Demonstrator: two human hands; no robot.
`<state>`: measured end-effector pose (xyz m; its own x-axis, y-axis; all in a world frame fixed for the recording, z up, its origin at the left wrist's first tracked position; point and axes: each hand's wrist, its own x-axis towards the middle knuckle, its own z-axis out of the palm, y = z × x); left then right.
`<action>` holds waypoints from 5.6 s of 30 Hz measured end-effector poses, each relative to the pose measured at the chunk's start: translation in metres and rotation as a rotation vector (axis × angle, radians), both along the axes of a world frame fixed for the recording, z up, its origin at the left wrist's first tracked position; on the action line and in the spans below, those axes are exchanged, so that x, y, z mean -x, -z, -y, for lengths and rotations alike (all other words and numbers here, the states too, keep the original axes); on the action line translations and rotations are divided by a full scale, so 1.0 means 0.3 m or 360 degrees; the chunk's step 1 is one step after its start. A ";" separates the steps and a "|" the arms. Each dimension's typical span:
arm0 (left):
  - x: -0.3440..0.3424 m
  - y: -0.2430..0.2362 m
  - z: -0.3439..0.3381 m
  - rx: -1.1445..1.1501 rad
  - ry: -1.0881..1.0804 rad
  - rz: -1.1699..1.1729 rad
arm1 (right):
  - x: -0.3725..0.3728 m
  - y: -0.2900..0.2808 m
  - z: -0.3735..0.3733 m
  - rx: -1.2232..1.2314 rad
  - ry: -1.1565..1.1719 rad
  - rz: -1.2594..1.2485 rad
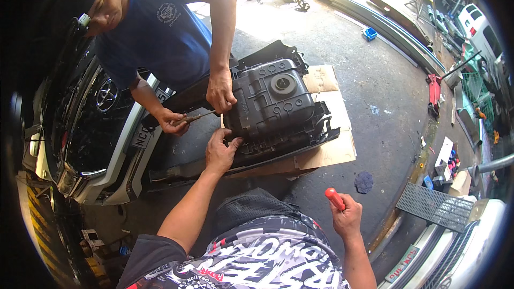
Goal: Using screwdrivers to disassemble and repair a black plastic automotive housing part.
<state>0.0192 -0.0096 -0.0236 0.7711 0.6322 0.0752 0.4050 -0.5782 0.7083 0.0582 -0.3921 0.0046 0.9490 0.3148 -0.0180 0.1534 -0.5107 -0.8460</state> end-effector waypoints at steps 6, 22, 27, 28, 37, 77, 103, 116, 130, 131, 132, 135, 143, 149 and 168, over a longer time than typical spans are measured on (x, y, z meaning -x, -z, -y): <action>0.007 -0.006 0.009 -0.0070 -0.0019 -0.0065 | -0.019 -0.008 -0.004 0.0025 -0.0013 -0.0057; -0.014 -0.102 0.016 0.0068 0.0070 -0.0598 | -0.218 -0.071 -0.080 0.0187 -0.0085 0.0252; -0.021 -0.110 0.012 0.0129 0.0068 -0.0675 | -0.452 -0.134 -0.250 0.0237 -0.0130 0.0517; -0.025 -0.110 0.008 0.0130 0.0071 -0.0673 | -0.491 -0.148 -0.279 0.0297 -0.0165 0.0542; -0.020 -0.063 -0.005 0.0144 -0.0001 -0.0511 | -0.562 -0.288 -0.404 0.0889 -0.0402 0.0606; 0.020 -0.038 0.102 -0.0179 0.0252 -0.0127 | -0.547 -0.199 -0.620 0.0850 -0.0332 0.0315; 0.019 -0.097 0.046 0.0085 0.0170 -0.0650 | -0.603 -0.249 -0.520 0.0682 -0.0282 0.0492; -0.005 -0.071 0.036 0.0233 0.0069 -0.0448 | -0.715 -0.187 -0.498 0.0764 -0.0347 0.0417; -0.019 -0.081 0.054 0.0218 0.0093 -0.0393 | -0.797 -0.128 -0.431 0.0623 -0.0391 0.0275; -0.020 -0.076 0.057 0.0215 0.0107 -0.0414 | -0.798 -0.134 -0.429 0.0623 -0.0391 0.0281; -0.022 -0.074 0.060 0.0211 0.0122 -0.0433 | -0.798 -0.144 -0.425 0.0743 -0.0418 0.0236; -0.014 -0.068 0.061 0.0198 0.0117 -0.0417 | -0.765 -0.189 -0.461 0.0710 -0.0452 0.0672; -0.009 -0.085 0.062 0.0154 0.0174 -0.0483 | -0.755 -0.376 -0.558 0.0291 -0.0163 0.1444; 0.011 -0.074 0.056 0.0166 0.0181 -0.0451 | -0.703 -0.231 -0.547 0.0547 -0.0175 0.0567; 0.052 -0.074 -0.009 0.0340 -0.0041 -0.0485 | -0.683 -0.259 -0.555 0.0272 -0.0043 -0.0339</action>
